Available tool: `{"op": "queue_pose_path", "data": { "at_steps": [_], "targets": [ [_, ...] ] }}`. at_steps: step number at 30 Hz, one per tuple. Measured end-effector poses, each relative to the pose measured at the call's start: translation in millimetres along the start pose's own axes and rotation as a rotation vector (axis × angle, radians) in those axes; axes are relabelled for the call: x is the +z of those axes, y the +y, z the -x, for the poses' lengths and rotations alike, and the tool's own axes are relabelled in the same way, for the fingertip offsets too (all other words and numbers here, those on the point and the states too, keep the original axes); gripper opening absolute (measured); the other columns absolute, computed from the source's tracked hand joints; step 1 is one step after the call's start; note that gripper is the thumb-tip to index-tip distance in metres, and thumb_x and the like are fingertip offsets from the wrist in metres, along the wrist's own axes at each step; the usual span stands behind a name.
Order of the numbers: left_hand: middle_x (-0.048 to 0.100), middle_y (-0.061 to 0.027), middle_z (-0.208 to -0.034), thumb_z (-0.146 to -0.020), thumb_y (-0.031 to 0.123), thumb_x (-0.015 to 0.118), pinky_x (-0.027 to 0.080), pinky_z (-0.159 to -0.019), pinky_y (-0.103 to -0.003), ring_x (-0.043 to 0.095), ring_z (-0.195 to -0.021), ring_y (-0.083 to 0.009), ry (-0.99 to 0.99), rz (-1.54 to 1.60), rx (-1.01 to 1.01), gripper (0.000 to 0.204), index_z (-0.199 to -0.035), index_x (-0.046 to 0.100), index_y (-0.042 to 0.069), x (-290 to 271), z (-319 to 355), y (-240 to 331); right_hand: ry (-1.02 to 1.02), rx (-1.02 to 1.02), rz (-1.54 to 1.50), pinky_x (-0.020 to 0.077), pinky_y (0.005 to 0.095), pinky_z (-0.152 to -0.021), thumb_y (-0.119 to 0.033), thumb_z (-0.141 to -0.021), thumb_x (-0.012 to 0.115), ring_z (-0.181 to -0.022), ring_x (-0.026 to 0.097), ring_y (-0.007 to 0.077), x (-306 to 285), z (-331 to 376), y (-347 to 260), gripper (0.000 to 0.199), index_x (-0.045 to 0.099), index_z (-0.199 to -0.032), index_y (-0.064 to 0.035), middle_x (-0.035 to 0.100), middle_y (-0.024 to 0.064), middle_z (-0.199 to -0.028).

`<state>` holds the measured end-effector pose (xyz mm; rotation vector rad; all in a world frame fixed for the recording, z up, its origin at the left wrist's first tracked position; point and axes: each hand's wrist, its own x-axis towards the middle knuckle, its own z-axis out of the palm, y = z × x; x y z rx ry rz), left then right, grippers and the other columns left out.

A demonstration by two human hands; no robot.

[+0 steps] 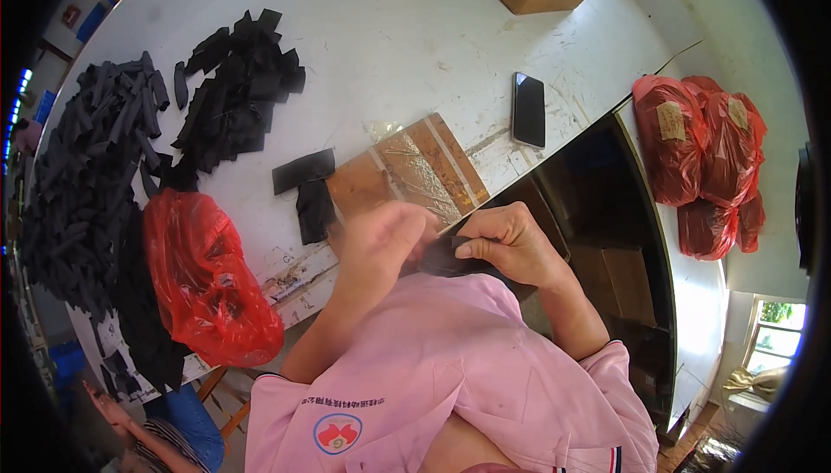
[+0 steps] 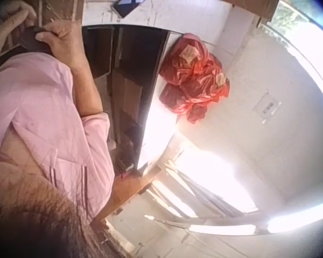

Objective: Inspecting and sorting small black foam parts on a workstation table.

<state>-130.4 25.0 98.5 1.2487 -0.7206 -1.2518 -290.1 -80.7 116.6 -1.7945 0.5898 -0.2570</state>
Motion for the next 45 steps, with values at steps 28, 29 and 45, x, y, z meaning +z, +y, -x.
{"op": "queue_pose_path", "data": {
  "at_steps": [28,29,45],
  "targets": [
    [0.058,-0.0035,-0.068,-0.077,-0.003,0.056,0.042,-0.052,-0.018,0.052,-0.058,-0.0048,0.366,-0.222,0.188,0.005,-0.082,0.056,-0.004,-15.1,3.7,-33.6,0.392,-0.189,0.255,0.0435,0.0338,-0.056,-0.012,-0.072,0.062,-0.067,0.055,0.0255,33.9,-15.2,20.8,0.014,0.060,-0.084,-0.0047,0.056,0.0102,-0.074],
    [0.057,-0.0017,-0.068,-0.078,-0.004,0.056,0.041,-0.050,-0.016,0.050,-0.057,-0.0029,0.341,-0.264,0.219,0.004,-0.081,0.055,-0.003,-11.2,3.1,-33.5,0.334,-0.167,0.119,0.0433,0.0324,-0.056,-0.011,-0.072,0.064,-0.066,0.055,0.0241,42.7,-16.0,9.4,0.014,0.060,-0.083,-0.0036,0.055,0.0097,-0.071],
    [0.058,-0.0105,-0.069,-0.070,-0.002,0.061,0.044,-0.052,-0.026,0.057,-0.057,-0.0164,0.450,-0.577,0.452,0.008,-0.077,0.057,0.000,1.9,-6.6,-36.9,0.457,-0.340,0.163,0.0428,0.0318,-0.051,-0.006,-0.071,0.064,-0.059,0.055,0.0249,58.2,-36.8,29.4,0.012,0.058,-0.080,-0.0016,0.055,0.0113,-0.071]
  ]
}}
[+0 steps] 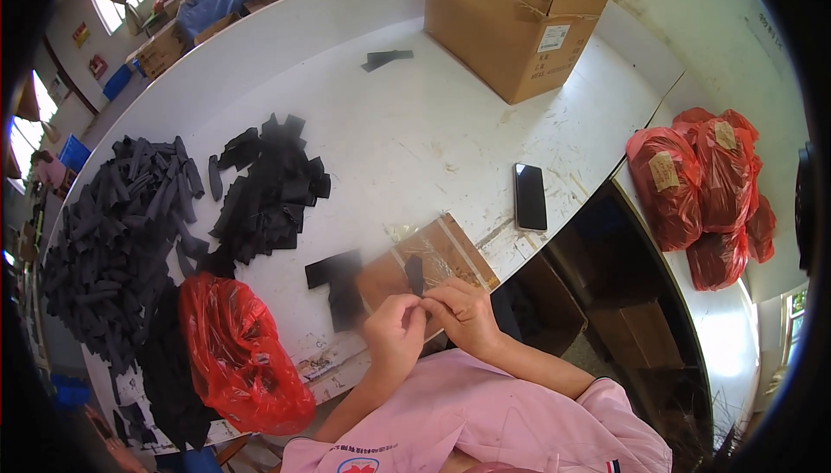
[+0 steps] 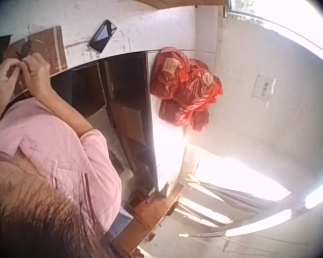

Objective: Inspecting and sorting small black foam parts on a workstation table.

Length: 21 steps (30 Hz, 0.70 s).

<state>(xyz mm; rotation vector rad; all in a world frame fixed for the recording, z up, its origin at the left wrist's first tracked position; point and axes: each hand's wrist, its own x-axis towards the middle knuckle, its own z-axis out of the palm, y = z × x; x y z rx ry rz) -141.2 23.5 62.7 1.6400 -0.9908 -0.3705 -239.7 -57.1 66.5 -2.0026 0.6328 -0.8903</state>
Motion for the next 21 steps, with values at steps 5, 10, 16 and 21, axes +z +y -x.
{"op": "queue_pose_path", "data": {
  "at_steps": [5,10,16,21],
  "targets": [
    [0.057,-0.0051,-0.067,-0.072,-0.006,0.058,0.041,-0.045,-0.021,0.053,-0.053,-0.0086,0.162,0.022,-0.049,0.008,-0.078,0.055,-0.001,11.2,6.0,-17.8,-0.052,-0.106,0.321,0.0442,0.0330,-0.051,-0.001,-0.066,0.062,-0.059,0.053,0.0276,10.5,1.1,1.1,0.013,0.058,-0.079,-0.0010,0.052,0.0104,-0.070],
    [0.057,-0.0046,-0.067,-0.070,-0.011,0.057,0.034,-0.037,-0.015,0.048,-0.049,-0.0028,0.093,0.606,-0.506,0.016,-0.077,0.050,0.001,0.3,-8.4,-11.9,0.004,-0.087,0.290,0.0447,0.0329,-0.051,0.002,-0.064,0.059,-0.059,0.054,0.0267,11.1,0.8,11.3,0.015,0.057,-0.078,-0.0014,0.053,0.0106,-0.071],
    [0.058,-0.0052,-0.069,-0.069,-0.011,0.059,0.035,-0.039,-0.016,0.049,-0.050,-0.0040,0.049,0.583,-0.367,0.017,-0.077,0.050,0.001,-2.0,-4.5,-10.1,0.037,-0.039,0.143,0.0435,0.0335,-0.049,0.001,-0.064,0.059,-0.059,0.054,0.0276,5.2,-1.4,4.9,0.016,0.056,-0.079,-0.0020,0.051,0.0112,-0.071],
    [0.057,-0.0031,-0.071,-0.070,-0.006,0.061,0.040,-0.050,-0.017,0.051,-0.058,-0.0057,-0.101,0.685,-0.488,0.014,-0.079,0.052,0.001,-15.9,-9.0,-11.2,0.069,0.003,0.130,0.0436,0.0330,-0.051,0.002,-0.064,0.059,-0.060,0.054,0.0278,5.1,-0.3,1.3,0.015,0.057,-0.078,-0.0012,0.052,0.0117,-0.072]
  ]
}}
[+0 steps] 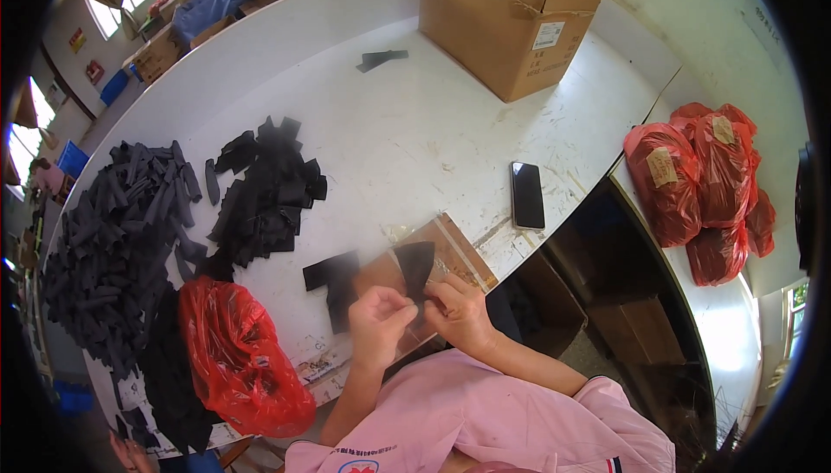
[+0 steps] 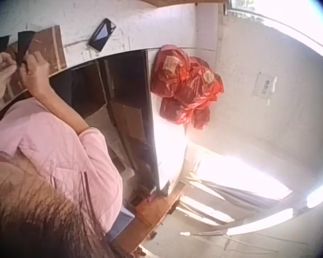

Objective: Inspecting and sorting small black foam parts on a workstation table.

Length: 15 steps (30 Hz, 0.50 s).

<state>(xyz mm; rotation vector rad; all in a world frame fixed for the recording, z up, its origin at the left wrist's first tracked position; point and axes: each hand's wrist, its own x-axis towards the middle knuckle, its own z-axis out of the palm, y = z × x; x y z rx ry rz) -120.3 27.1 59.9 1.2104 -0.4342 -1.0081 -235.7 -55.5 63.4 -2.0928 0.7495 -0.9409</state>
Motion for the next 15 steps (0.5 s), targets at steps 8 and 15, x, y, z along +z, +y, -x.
{"op": "queue_pose_path", "data": {
  "at_steps": [8,15],
  "targets": [
    [0.052,-0.0003,-0.069,-0.064,-0.006,0.058,0.031,-0.042,-0.016,0.045,-0.053,-0.0044,-0.060,-0.065,-0.132,0.019,-0.080,0.052,0.002,1.2,-0.1,4.6,-0.143,0.216,-0.400,0.0433,0.0261,-0.053,0.001,-0.070,0.058,-0.059,0.054,0.0149,-7.3,-2.9,-2.6,0.008,0.059,-0.078,-0.0002,0.054,0.0055,-0.069],
    [0.050,-0.0008,-0.062,-0.062,-0.011,0.052,0.020,-0.033,-0.016,0.033,-0.039,-0.0015,0.089,0.004,-0.090,0.018,-0.075,0.050,0.002,10.2,-10.9,-1.1,-0.412,0.916,-1.434,0.0421,0.0217,-0.057,-0.015,-0.078,0.061,-0.069,0.053,0.0104,-2.8,2.9,21.5,0.011,0.056,-0.079,-0.0054,0.054,0.0018,-0.075]
  ]
}}
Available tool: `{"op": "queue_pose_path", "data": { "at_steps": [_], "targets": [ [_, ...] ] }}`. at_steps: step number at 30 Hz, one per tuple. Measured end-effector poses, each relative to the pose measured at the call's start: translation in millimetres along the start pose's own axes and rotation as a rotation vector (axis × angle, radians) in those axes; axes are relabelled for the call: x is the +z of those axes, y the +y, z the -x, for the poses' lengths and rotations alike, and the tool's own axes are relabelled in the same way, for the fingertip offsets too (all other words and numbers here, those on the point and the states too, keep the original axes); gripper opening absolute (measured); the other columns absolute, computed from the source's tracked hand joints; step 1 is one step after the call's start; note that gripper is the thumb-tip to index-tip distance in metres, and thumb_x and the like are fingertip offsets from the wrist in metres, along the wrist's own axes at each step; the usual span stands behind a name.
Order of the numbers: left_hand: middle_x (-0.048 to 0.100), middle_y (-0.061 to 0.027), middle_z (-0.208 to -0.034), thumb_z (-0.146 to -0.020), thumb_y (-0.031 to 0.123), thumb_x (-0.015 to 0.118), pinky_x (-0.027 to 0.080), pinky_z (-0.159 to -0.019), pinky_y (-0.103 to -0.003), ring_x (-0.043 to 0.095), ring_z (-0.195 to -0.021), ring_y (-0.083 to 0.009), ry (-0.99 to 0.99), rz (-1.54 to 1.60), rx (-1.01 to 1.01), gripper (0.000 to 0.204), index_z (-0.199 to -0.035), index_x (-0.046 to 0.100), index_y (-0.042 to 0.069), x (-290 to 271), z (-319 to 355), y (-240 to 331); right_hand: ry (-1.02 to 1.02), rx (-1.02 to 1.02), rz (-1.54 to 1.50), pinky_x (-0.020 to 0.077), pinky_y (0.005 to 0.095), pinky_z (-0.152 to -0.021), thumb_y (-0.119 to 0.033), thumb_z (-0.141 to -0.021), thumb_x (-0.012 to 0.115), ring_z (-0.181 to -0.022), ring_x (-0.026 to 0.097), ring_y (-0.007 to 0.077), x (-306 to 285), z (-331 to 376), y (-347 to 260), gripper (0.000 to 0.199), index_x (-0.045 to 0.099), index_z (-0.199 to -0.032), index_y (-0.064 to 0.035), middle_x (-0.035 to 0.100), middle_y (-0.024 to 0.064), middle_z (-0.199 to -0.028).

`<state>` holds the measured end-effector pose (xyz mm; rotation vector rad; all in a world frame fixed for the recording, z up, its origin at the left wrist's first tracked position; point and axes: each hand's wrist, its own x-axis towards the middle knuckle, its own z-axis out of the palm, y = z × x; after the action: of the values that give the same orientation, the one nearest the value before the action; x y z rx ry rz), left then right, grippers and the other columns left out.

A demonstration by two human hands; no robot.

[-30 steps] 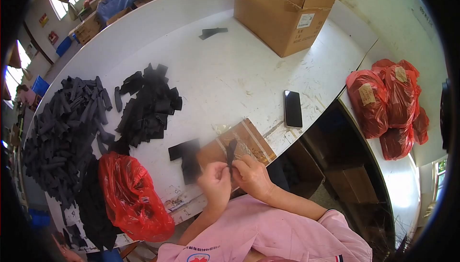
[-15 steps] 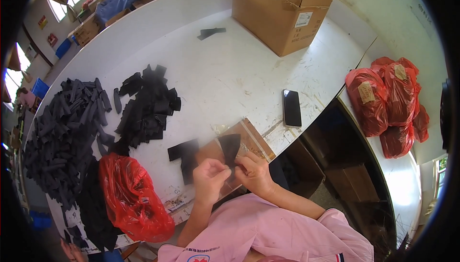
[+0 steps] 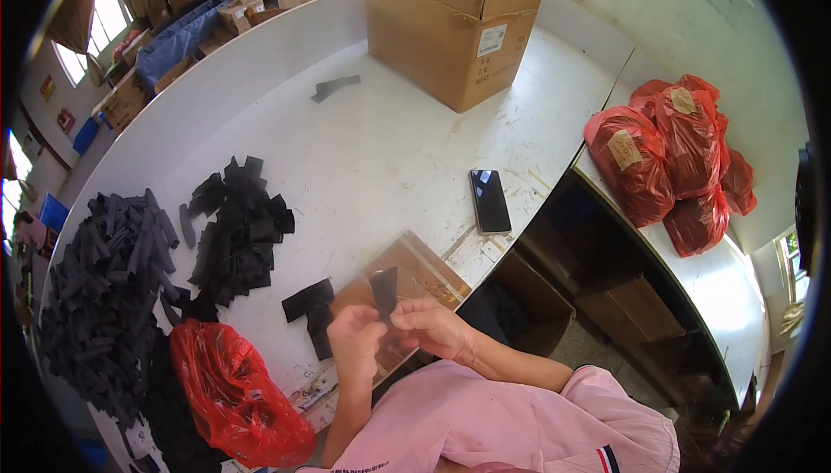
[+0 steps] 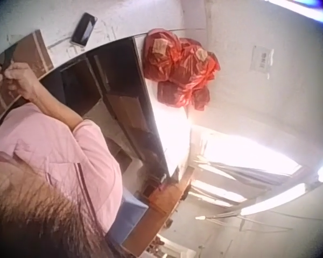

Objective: Inspecting and sorting small black foam parts on a workstation table.

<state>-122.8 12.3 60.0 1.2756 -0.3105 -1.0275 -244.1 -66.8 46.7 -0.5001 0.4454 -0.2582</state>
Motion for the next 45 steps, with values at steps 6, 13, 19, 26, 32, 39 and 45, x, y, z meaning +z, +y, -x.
{"op": "queue_pose_path", "data": {
  "at_steps": [6,13,19,26,32,39,45],
  "targets": [
    [0.053,-0.0021,-0.065,-0.069,-0.011,0.051,0.037,-0.044,-0.016,0.047,-0.051,-0.0043,0.249,-0.394,0.486,0.012,-0.079,0.051,-0.003,1.9,2.8,-29.0,0.049,-0.092,0.455,0.0436,0.0213,-0.059,-0.024,-0.084,0.054,-0.067,0.053,0.0089,3.5,-1.9,1.7,0.019,0.053,-0.082,-0.0052,0.055,0.0020,-0.077],
    [0.058,-0.0068,-0.069,-0.068,-0.007,0.057,0.043,-0.050,-0.022,0.053,-0.057,-0.0085,0.132,-0.214,0.424,0.013,-0.077,0.052,-0.001,-6.0,5.6,-14.9,0.215,-0.347,0.657,0.0403,0.0215,-0.043,-0.024,-0.085,0.053,-0.056,0.047,0.0056,8.2,-6.3,7.7,0.020,0.049,-0.081,-0.0053,0.048,-0.0007,-0.065],
    [0.051,-0.0056,-0.063,-0.066,-0.013,0.052,0.024,-0.032,-0.018,0.037,-0.038,-0.0049,-0.229,0.290,-0.011,0.024,-0.078,0.042,0.005,-2.5,15.4,17.3,0.037,-0.273,0.545,0.0415,0.0212,-0.054,-0.023,-0.086,0.052,-0.062,0.048,0.0065,12.7,-2.0,-5.7,0.019,0.049,-0.079,-0.0052,0.047,0.0010,-0.074],
    [0.050,-0.0106,-0.070,-0.066,-0.013,0.050,0.027,-0.033,-0.017,0.040,-0.040,-0.0062,-0.676,0.746,-0.088,0.032,-0.094,0.040,-0.002,-2.2,32.9,36.8,-0.145,-0.767,0.981,0.0362,0.0249,-0.074,-0.022,-0.086,0.050,-0.081,0.044,0.0118,52.4,12.6,-26.5,0.020,0.050,-0.079,-0.0034,0.045,0.0028,-0.087],
    [0.058,-0.0085,-0.073,-0.073,-0.005,0.057,0.033,-0.039,-0.014,0.046,-0.049,-0.0040,-0.094,0.102,0.305,0.032,-0.104,0.049,-0.006,5.8,35.3,26.1,-0.106,-0.645,0.847,0.0406,0.0273,-0.070,-0.012,-0.083,0.053,-0.081,0.050,0.0191,46.5,7.2,-26.8,0.011,0.050,-0.079,-0.0014,0.051,0.0089,-0.090],
    [0.056,-0.0028,-0.079,-0.082,0.000,0.052,0.037,-0.048,-0.016,0.045,-0.055,-0.0040,0.153,-0.139,0.569,0.007,-0.088,0.054,-0.002,17.2,42.5,10.6,0.008,-0.948,1.290,0.0431,0.0324,-0.060,-0.005,-0.075,0.058,-0.071,0.052,0.0289,55.8,11.6,-21.7,0.009,0.050,-0.078,-0.0014,0.052,0.0117,-0.081],
    [0.055,-0.0030,-0.073,-0.081,-0.002,0.051,0.033,-0.042,-0.016,0.044,-0.051,-0.0039,0.116,0.028,0.383,0.008,-0.088,0.053,-0.001,9.2,44.6,14.6,0.112,-0.853,1.270,0.0409,0.0315,-0.057,-0.007,-0.075,0.058,-0.066,0.050,0.0272,60.7,11.5,-13.9,0.009,0.051,-0.077,-0.0022,0.050,0.0102,-0.075]
  ]
}}
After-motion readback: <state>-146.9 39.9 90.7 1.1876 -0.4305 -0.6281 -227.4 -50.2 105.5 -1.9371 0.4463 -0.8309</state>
